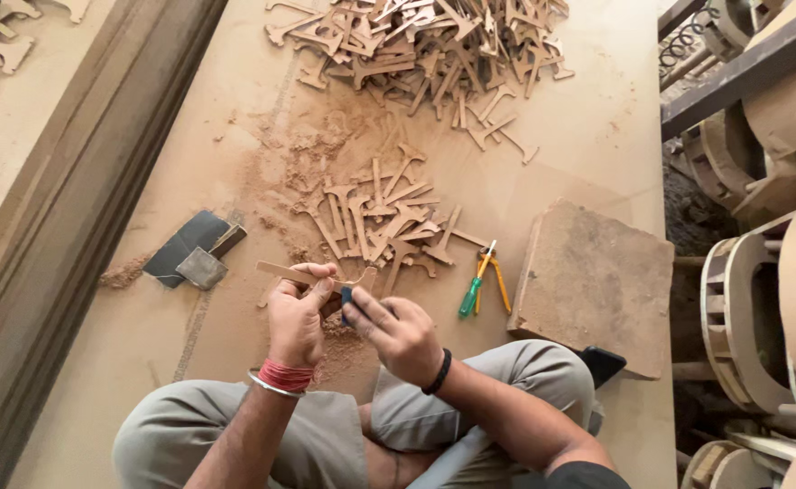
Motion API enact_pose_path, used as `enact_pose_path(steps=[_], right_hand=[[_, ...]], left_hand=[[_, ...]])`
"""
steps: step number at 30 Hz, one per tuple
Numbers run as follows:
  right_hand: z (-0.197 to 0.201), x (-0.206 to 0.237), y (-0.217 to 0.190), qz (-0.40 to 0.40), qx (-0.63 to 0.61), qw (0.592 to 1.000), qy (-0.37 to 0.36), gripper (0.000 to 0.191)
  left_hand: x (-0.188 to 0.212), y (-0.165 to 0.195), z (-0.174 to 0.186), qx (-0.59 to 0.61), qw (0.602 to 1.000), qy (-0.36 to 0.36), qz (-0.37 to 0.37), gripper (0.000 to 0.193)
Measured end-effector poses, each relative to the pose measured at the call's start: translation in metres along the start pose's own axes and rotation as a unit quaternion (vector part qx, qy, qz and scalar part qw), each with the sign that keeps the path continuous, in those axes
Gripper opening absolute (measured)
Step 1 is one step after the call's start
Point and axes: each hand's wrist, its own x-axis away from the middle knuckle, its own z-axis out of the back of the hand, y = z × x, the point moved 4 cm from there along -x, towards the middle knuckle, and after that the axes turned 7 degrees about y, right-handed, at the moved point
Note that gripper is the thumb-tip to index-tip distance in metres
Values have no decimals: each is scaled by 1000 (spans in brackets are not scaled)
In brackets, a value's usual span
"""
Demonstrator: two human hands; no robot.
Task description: The person sits on the floor and smooths small wooden parts using a sanding block. They pick up each piece, sand its edges, and place it back on the table, repeating the process for multiple items.
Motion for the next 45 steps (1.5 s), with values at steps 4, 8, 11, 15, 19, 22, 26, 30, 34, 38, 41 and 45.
enact_pose_path(steps=[4,8,11,15,19,22,26,30,34,38,41,45], right_hand=[[0,-2,5,-45,59,997,-27,43],[-1,-1,4,-45,46,998,-2,44],[-3,3,-3,-24,22,999,-7,41],[-2,4,4,-74,39,996,1,42],[1,-1,9,-52,71,996,13,43],[2,-1,9,-82,92,992,-19,37],[7,1,3,-64,117,991,0,34],[10,-2,13,-37,157,987,-22,40],[14,-3,36,-124,190,974,-4,40],[9,1,26,-63,114,991,28,40],[1,6,18,-70,83,994,-14,46],[-3,10,7,-79,55,995,-10,47]], left_hand=[[5,2,-4,-46,998,-24,-26,8],[9,9,-12,-97,982,-47,-156,11],[17,16,-15,-140,967,-47,-208,11],[29,25,-24,-195,958,-27,-210,8],[49,43,-40,-344,862,-17,-371,10],[60,48,-51,-389,805,-58,-445,15],[62,48,-58,-402,780,-74,-473,18],[60,48,-54,-425,788,-56,-442,16],[52,50,-45,-392,826,-12,-404,12],[36,39,-36,-323,907,3,-269,6],[29,31,-30,-289,930,-11,-228,5],[18,21,-21,-189,971,-20,-147,8]])
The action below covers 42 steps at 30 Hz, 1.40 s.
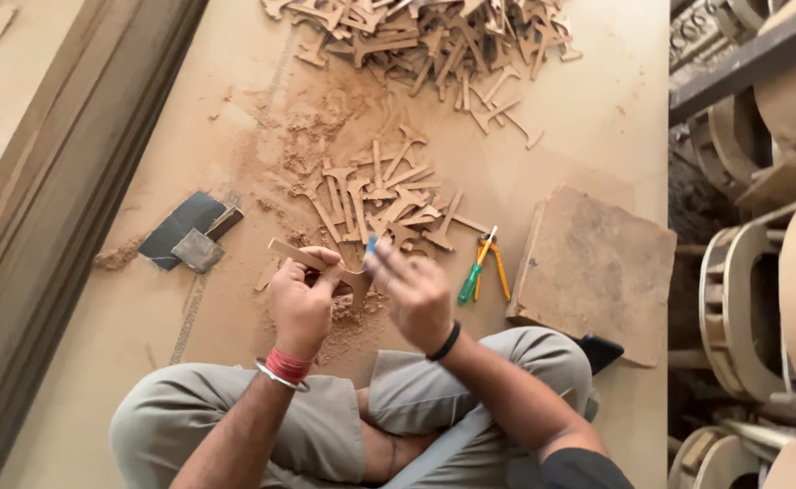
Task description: The person sits on the floor and smooths small wooden parts using a sanding block. They pick up each piece, sand its edges, and place it back on the table, repeating the process for multiple items.
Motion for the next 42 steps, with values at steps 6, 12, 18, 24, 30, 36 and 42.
enact_pose_path(steps=[6,12,18,24,30,36,42], right_hand=[[-4,7,-16,56,-11,998,-2,41],[-5,10,-21,91,11,996,7,35],[-7,13,-31,62,38,997,-16,33],[-3,5,-16,51,80,995,-40,35],[0,-1,-7,12,64,998,-3,38],[-2,15,-35,68,-4,997,-39,36],[-2,18,-8,-2,-49,999,-14,45]], left_hand=[[-7,-8,8,41,997,18,70,9],[-5,-3,7,-50,998,46,6,7],[-8,-6,8,-89,994,66,11,6],[-9,-3,7,-97,992,76,11,7],[-3,17,4,-190,968,87,-135,6],[-9,9,6,-145,983,95,-60,6],[-26,-20,17,110,985,54,118,10]])
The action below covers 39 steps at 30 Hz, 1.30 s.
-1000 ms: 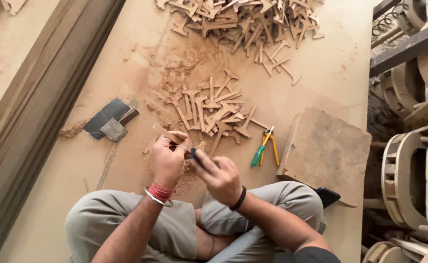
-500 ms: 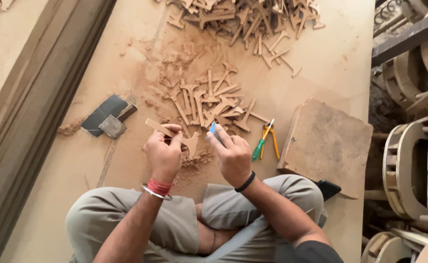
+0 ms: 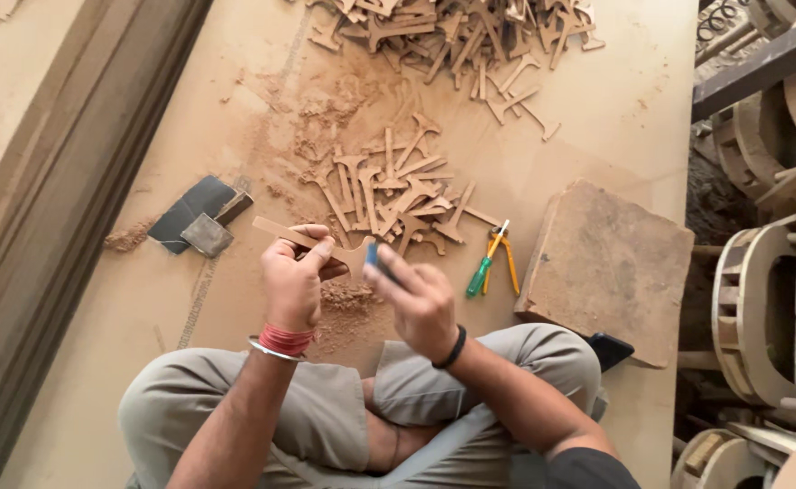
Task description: The person sits on the floor and smooths small wooden parts using a sanding block. They pick up each piece, sand its edges, and place it back on the table, repeating the process for multiple items.
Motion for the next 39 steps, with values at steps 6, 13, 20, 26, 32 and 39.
enact_pose_path(steps=[6,13,20,26,32,39], right_hand=[[-8,-4,5,96,-2,995,26,43],[-1,-8,3,86,6,996,31,43],[2,-18,5,26,35,999,22,41],[4,-16,-7,118,1,993,25,36],[-3,-12,15,37,34,998,35,44],[4,-21,14,30,31,999,29,44]], left_hand=[[-7,-29,7,77,991,-37,106,18],[-11,-40,12,97,986,-33,133,17],[-11,-37,12,87,989,-29,113,15],[-10,-35,10,81,992,-38,91,15],[-7,-31,5,88,991,-33,95,15],[0,-27,2,70,992,-71,79,11]])
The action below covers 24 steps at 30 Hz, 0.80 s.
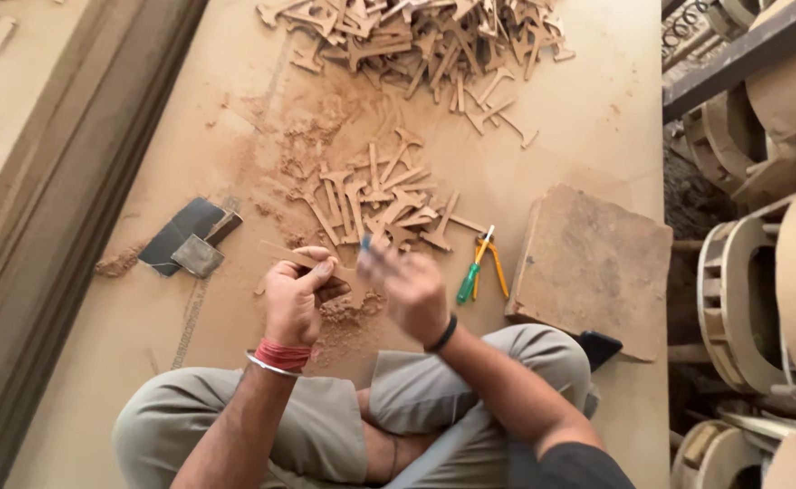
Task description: The person sits on the floor and smooths small wooden parts using a sanding block. They pick up each piece, sand its edges, and place it back on the table, repeating the process for multiple items.
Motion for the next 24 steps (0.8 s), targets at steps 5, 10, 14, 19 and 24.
enact_pose_path(steps=[5,10,14,19,24], right_hand=[[7,-9,-9,35,-7,999,4,39],[2,3,-10,71,14,997,12,45],[-5,10,3,4,18,1000,11,45],[-4,8,-3,112,-1,994,14,36],[0,2,1,1,46,999,15,41]], left_hand=[[-1,-1,-2,-7,1000,-6,-23,11],[0,1,-1,-4,999,-13,-34,10],[1,-1,-6,1,999,-18,-28,10],[5,5,-8,1,998,-33,-61,10],[9,5,-11,-19,999,-4,-48,8]])
